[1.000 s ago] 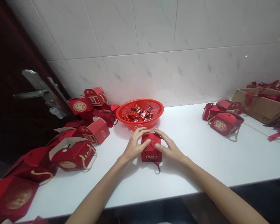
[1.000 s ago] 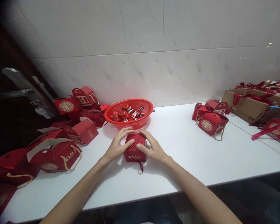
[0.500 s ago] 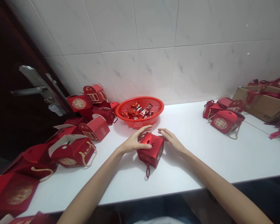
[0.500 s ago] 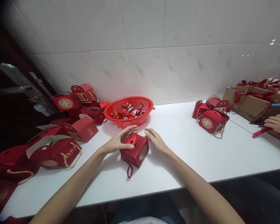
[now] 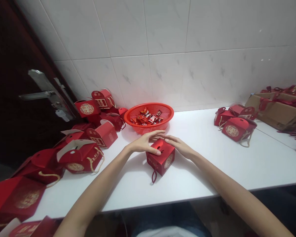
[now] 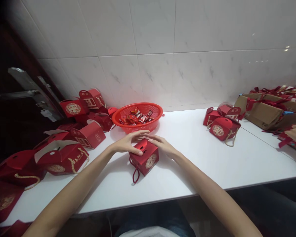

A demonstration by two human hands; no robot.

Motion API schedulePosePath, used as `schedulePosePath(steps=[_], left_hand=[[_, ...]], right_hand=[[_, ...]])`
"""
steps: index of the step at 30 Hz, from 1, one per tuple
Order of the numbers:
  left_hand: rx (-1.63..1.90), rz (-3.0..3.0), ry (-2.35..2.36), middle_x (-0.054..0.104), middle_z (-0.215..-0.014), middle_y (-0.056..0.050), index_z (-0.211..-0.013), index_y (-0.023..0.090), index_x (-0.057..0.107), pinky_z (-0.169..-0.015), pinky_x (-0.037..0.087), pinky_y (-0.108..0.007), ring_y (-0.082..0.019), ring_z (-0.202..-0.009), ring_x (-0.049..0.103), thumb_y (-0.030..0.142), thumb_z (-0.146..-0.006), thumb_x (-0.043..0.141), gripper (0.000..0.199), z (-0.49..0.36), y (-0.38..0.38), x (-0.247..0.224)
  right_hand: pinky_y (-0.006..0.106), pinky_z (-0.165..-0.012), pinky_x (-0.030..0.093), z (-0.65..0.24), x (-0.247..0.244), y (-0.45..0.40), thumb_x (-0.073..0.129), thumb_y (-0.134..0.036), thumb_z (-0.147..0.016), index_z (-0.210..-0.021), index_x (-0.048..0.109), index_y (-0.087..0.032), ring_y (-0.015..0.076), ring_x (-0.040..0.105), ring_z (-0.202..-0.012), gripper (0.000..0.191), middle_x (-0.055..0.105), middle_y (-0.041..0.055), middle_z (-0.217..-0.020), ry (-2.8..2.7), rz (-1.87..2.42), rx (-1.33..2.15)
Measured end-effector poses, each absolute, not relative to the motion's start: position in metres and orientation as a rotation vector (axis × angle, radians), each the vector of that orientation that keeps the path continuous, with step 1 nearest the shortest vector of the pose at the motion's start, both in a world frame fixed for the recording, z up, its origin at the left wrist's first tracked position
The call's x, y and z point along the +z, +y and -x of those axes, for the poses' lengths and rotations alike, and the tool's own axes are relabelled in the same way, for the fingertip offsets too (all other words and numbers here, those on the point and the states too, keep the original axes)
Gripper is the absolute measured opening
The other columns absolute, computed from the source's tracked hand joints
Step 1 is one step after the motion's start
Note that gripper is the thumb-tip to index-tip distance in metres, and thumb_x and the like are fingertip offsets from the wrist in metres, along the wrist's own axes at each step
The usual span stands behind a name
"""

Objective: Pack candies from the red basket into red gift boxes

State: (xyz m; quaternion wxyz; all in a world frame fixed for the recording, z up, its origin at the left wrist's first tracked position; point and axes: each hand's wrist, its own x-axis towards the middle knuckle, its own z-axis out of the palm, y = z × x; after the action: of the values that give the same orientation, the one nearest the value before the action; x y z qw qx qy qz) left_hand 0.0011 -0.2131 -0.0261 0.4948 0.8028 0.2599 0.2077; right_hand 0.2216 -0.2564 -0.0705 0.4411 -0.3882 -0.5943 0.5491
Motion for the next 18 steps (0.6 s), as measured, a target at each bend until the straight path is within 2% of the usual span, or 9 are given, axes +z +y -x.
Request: schedulePosePath(steps=[3, 6, 11, 15, 18], left_hand=[[0.474, -1.987, 0.7, 0.054, -0.148, -0.014, -0.143, 0.025, 0.052, -0.116, 0.037, -0.051, -0.032, -0.136, 0.051, 0.029, -0.056, 0.092, 0.096, -0.001, -0.213, -0.018], [0.489, -2.066, 0.83, 0.049, -0.153, -0.013, -0.143, 0.024, 0.052, -0.113, 0.041, -0.049, -0.032, -0.134, 0.052, 0.037, -0.061, 0.089, 0.091, 0.006, -0.223, -0.011], [0.498, -2.126, 1.104, 0.05, -0.151, -0.015, -0.148, 0.021, 0.048, -0.102, 0.05, -0.046, -0.035, -0.124, 0.059, 0.055, -0.07, 0.081, 0.091, 0.017, -0.247, -0.009], [0.489, -2.086, 1.359, 0.055, -0.143, -0.021, -0.149, 0.017, 0.046, -0.09, 0.054, -0.045, -0.033, -0.102, 0.068, 0.07, -0.079, 0.065, 0.09, 0.024, -0.264, -0.011], [0.483, -1.911, 1.363, 0.064, -0.128, -0.017, -0.152, 0.019, 0.042, -0.079, 0.058, -0.04, -0.026, -0.086, 0.071, 0.073, -0.085, 0.054, 0.087, 0.029, -0.276, -0.012]], right_hand=[[0.045, -0.106, 0.046, -0.222, -0.068, -0.256, 0.063, -0.057, -0.086, -0.114, 0.073, -0.021, 0.0289, 0.064, -0.117, 0.047, 0.072, 0.0085, -0.123, -1.563, 1.006, 1.359], [0.046, -0.102, 0.048, -0.224, -0.064, -0.257, 0.058, -0.055, -0.091, -0.111, 0.073, -0.018, 0.029, 0.066, -0.111, 0.045, 0.074, 0.0096, -0.118, -1.655, 1.053, 1.301], [0.043, -0.11, 0.043, -0.222, -0.061, -0.253, 0.06, -0.043, -0.09, -0.12, 0.071, -0.023, 0.0272, 0.059, -0.126, 0.038, 0.065, 0.0074, -0.138, -1.696, 1.035, 1.277], [0.044, -0.105, 0.047, -0.218, -0.062, -0.249, 0.057, -0.043, -0.091, -0.111, 0.073, -0.021, 0.0273, 0.064, -0.117, 0.034, 0.071, 0.0082, -0.127, -1.729, 1.018, 1.26], [0.043, -0.097, 0.05, -0.217, -0.064, -0.249, 0.057, -0.045, -0.09, -0.104, 0.072, -0.019, 0.0268, 0.067, -0.105, 0.034, 0.074, 0.0093, -0.115, -1.762, 1.024, 1.199]])
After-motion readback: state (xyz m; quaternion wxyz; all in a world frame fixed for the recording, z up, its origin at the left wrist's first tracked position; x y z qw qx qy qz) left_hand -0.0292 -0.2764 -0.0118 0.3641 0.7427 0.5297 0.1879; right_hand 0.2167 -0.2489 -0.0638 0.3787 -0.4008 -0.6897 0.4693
